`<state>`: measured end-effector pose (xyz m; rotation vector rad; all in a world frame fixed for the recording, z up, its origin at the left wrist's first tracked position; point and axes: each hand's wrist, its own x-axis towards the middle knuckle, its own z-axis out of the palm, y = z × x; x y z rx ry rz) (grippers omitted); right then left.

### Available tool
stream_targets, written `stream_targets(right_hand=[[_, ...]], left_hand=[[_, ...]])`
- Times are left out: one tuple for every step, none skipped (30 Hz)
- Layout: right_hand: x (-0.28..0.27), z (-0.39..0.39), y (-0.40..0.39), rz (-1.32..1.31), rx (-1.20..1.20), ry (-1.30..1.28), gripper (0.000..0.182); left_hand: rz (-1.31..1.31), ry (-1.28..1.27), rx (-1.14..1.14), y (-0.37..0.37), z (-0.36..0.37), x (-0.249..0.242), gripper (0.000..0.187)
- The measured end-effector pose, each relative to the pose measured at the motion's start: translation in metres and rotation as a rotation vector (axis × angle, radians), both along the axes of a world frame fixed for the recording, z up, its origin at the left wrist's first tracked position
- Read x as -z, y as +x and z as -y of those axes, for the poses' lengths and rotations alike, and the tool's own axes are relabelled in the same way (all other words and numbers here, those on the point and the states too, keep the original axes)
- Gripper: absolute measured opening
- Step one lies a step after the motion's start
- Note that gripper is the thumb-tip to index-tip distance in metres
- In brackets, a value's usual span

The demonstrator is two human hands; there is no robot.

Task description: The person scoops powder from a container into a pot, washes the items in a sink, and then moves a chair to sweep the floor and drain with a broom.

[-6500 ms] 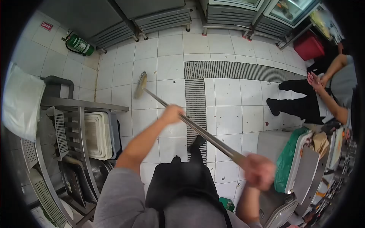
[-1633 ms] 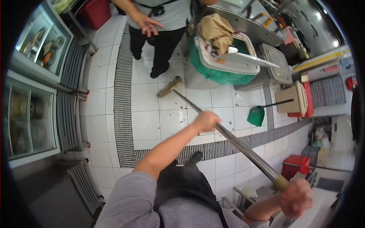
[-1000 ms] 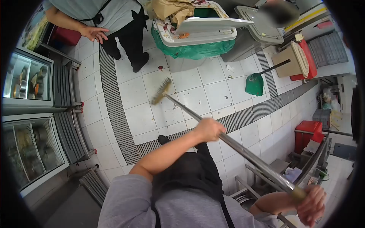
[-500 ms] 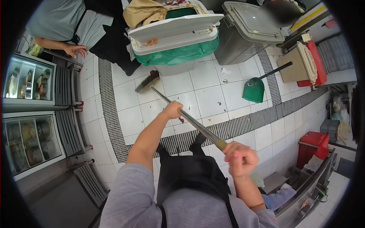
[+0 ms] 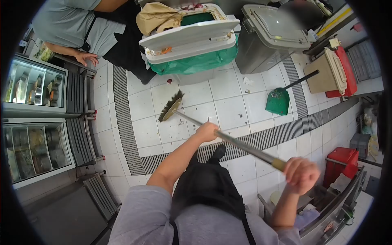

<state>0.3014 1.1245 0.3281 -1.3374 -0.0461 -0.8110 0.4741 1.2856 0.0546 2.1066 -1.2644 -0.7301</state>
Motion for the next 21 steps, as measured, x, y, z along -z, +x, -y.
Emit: stream_targets(right_hand=[[-0.004,-0.008,0.001,0.035,-0.027,-0.055,0.026],[-0.011,-0.016,0.001,0.065,-0.052,-0.102,0.024],[-0.021,-0.024,0.002,0.122,-0.048,-0.095,0.024],[-0.032,-0.031,0.002,0.175,-0.042,-0.091,0.024],[-0.042,-0.036,0.005,0.216,-0.058,-0.142,0.025],[-0.043,-0.042,0.008,0.224,-0.062,-0.156,0.025],[-0.037,-0.049,0.011,0.184,0.016,-0.157,0.025],[-0.029,-0.056,0.016,0.142,0.092,-0.151,0.024],[-0.016,-0.065,0.030,0.103,0.067,-0.147,0.019],[0.006,-0.078,0.036,0.002,0.104,-0.091,0.015],[0.024,-0.099,0.048,-0.032,0.187,-0.099,0.012],[0.030,-0.119,0.060,-0.062,0.232,-0.116,0.012],[0.027,-0.128,0.063,-0.069,0.227,-0.102,0.011],[0.022,-0.133,0.064,-0.071,0.227,-0.083,0.011],[0.013,-0.131,0.060,-0.064,0.245,-0.031,0.012],[0.001,-0.124,0.052,-0.058,0.267,0.021,0.013],[-0.013,-0.114,0.046,-0.042,0.256,0.024,0.013],[-0.026,-0.106,0.039,0.007,0.217,0.029,0.012],[-0.043,-0.104,0.035,0.092,0.213,0.001,0.011],[-0.053,-0.103,0.025,0.182,0.233,0.043,0.012],[-0.060,-0.099,0.018,0.188,0.192,-0.034,0.013]], left_hand=[[0.028,-0.053,-0.020,0.005,-0.013,-0.003,0.030],[0.038,-0.056,-0.022,0.011,-0.018,-0.004,0.030],[0.032,-0.080,-0.076,0.013,-0.026,-0.029,0.030],[0.022,-0.107,-0.127,0.012,-0.034,-0.046,0.030],[0.066,-0.176,-0.119,0.017,-0.039,-0.051,0.031],[0.073,-0.191,-0.122,0.026,-0.039,-0.053,0.031],[0.096,-0.212,-0.142,0.039,-0.040,-0.054,0.032],[0.116,-0.227,-0.165,0.052,-0.045,-0.052,0.032],[0.094,-0.269,-0.185,0.068,-0.048,-0.037,0.030],[0.097,-0.271,-0.187,0.089,-0.054,-0.014,0.030],[0.100,-0.166,-0.074,0.107,-0.063,0.011,0.026],[0.098,-0.066,0.040,0.114,-0.069,0.024,0.023],[0.091,-0.075,0.040,0.111,-0.073,0.017,0.023],[0.042,-0.004,0.100,0.109,-0.078,0.009,0.020],[-0.004,0.075,0.167,0.106,-0.083,-0.006,0.017],[-0.006,0.080,0.183,0.101,-0.086,-0.021,0.017],[-0.042,0.103,0.186,0.093,-0.087,-0.036,0.015],[-0.077,0.122,0.189,0.085,-0.085,-0.053,0.013],[-0.038,0.113,0.200,0.077,-0.086,-0.070,0.011],[-0.034,0.111,0.207,0.076,-0.084,-0.084,0.011],[-0.020,0.063,0.182,0.074,-0.083,-0.094,0.011]])
